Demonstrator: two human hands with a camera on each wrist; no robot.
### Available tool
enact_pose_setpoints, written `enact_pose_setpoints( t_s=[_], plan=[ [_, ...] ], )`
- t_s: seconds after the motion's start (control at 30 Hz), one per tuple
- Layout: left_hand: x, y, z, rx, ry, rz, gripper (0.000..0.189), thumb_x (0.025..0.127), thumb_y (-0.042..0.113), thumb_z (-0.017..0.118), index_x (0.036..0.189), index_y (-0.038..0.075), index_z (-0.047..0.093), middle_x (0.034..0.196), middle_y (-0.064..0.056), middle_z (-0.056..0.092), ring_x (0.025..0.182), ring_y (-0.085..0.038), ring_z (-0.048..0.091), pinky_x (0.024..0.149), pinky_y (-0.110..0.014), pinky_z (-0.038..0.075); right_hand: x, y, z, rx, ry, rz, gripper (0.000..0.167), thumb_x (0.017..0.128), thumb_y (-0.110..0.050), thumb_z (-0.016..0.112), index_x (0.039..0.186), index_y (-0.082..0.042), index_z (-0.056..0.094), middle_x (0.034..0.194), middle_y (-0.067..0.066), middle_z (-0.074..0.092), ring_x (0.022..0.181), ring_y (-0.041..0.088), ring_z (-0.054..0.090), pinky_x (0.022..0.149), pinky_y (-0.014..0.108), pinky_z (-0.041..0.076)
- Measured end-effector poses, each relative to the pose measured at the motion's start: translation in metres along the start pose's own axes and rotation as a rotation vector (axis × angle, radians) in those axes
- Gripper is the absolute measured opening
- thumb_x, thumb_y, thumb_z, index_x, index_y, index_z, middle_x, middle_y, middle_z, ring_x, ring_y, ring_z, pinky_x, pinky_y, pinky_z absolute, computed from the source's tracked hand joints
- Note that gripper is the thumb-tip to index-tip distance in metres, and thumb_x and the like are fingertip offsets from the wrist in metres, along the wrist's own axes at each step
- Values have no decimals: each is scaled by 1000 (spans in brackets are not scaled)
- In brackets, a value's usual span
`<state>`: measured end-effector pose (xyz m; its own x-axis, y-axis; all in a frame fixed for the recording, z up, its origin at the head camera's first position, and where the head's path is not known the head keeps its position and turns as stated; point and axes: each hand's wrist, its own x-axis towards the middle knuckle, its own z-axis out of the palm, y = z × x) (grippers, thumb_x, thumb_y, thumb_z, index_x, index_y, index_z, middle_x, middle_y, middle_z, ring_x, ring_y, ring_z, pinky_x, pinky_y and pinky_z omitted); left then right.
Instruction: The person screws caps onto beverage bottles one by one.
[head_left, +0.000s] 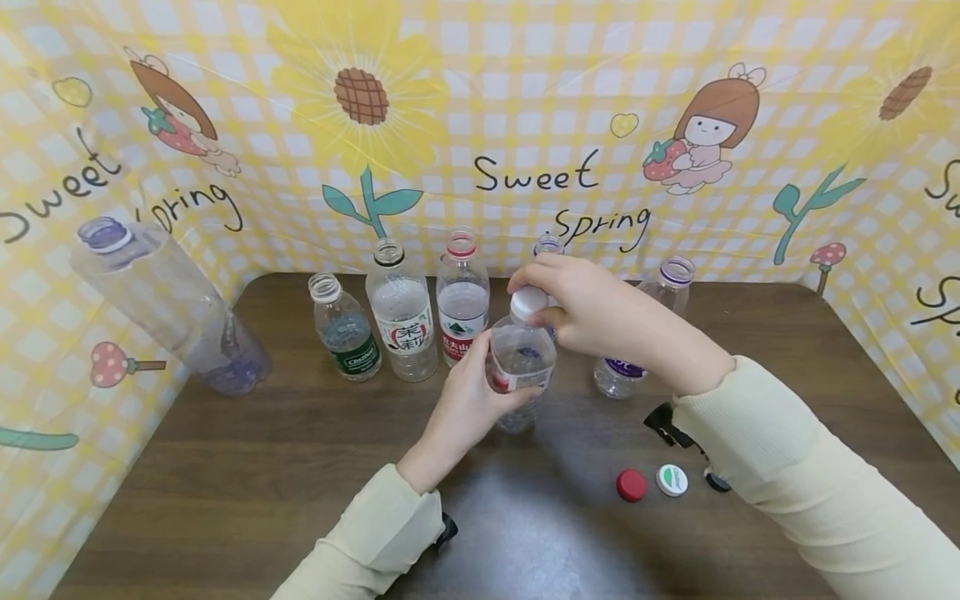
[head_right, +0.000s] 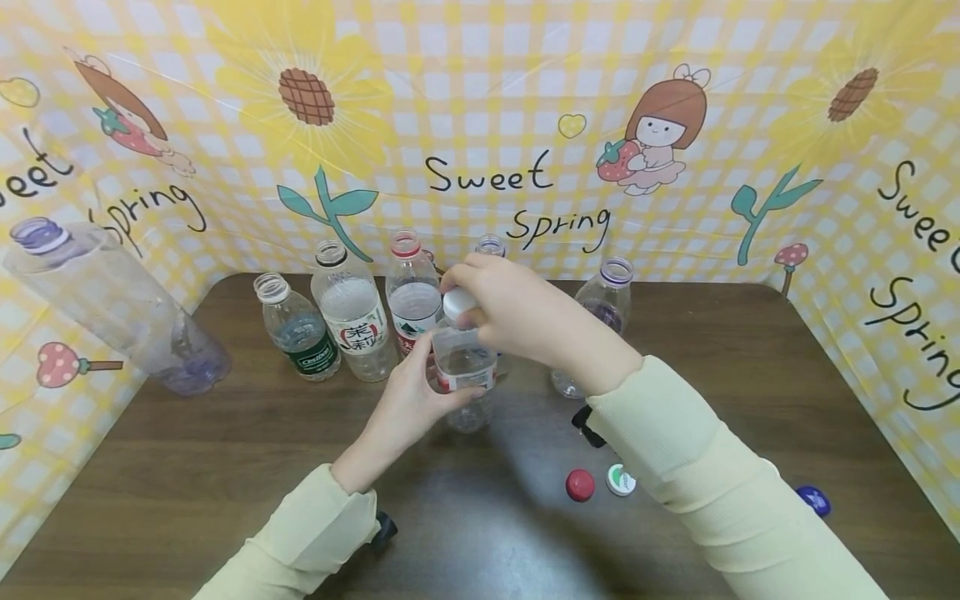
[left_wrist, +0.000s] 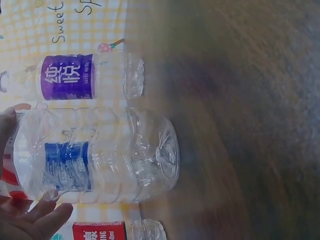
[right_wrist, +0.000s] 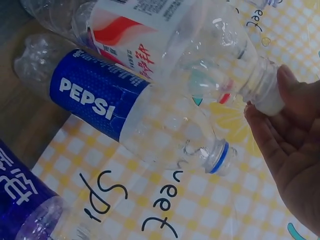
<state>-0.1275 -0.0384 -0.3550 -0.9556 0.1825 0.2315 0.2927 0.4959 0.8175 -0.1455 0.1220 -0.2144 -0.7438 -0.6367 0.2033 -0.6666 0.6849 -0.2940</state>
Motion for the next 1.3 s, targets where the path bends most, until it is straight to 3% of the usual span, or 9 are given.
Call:
enact_pose_setpoints(
  t_s=[0.43, 0.67, 0.9, 1.07, 1.3],
  plan=[
    [-2, 3, 0, 18, 54, 17, 78, 70, 27, 85, 133, 8, 44, 125, -12, 60, 113, -27, 59, 96, -44, 49, 0, -9, 5, -87, 101, 51, 24, 81, -2, 68, 104, 0, 64, 94, 12, 62, 87, 28, 61, 84, 43, 52],
    [-2, 2, 1, 14, 50, 26, 79, 70, 27, 85, 134, 7, 43, 127, -13, 59, 115, -28, 59, 97, -44, 48, 0, -10, 5, -71, 118, 69, 22, 81, -9, 71, 101, 0, 65, 89, 11, 61, 82, 26, 60, 79, 42, 52],
    [-1, 2, -3, 4, -19, -4, 80, 71, 26, 85, 137, 9, 42, 127, -12, 59, 115, -27, 59, 98, -45, 49, -2, 3, -6, 47, -30, 34, 34, 83, -10, 72, 114, 0, 62, 108, 14, 64, 96, 24, 61, 86, 40, 53],
    [0, 2, -5, -10, -55, -27, 82, 71, 26, 85, 138, 9, 40, 128, -11, 58, 116, -26, 58, 98, -45, 49, 0, 9, -13, 72, -130, -27, 43, 85, -3, 68, 126, -7, 59, 117, 11, 62, 105, 25, 59, 92, 42, 50],
    [1, 2, -5, 0, -68, -25, 79, 72, 27, 84, 136, 9, 41, 126, -10, 59, 115, -24, 58, 97, -44, 49, 4, 11, -15, 74, -174, -94, 30, 86, 3, 64, 113, -8, 65, 118, 9, 63, 110, 25, 59, 97, 43, 48]
  ],
)
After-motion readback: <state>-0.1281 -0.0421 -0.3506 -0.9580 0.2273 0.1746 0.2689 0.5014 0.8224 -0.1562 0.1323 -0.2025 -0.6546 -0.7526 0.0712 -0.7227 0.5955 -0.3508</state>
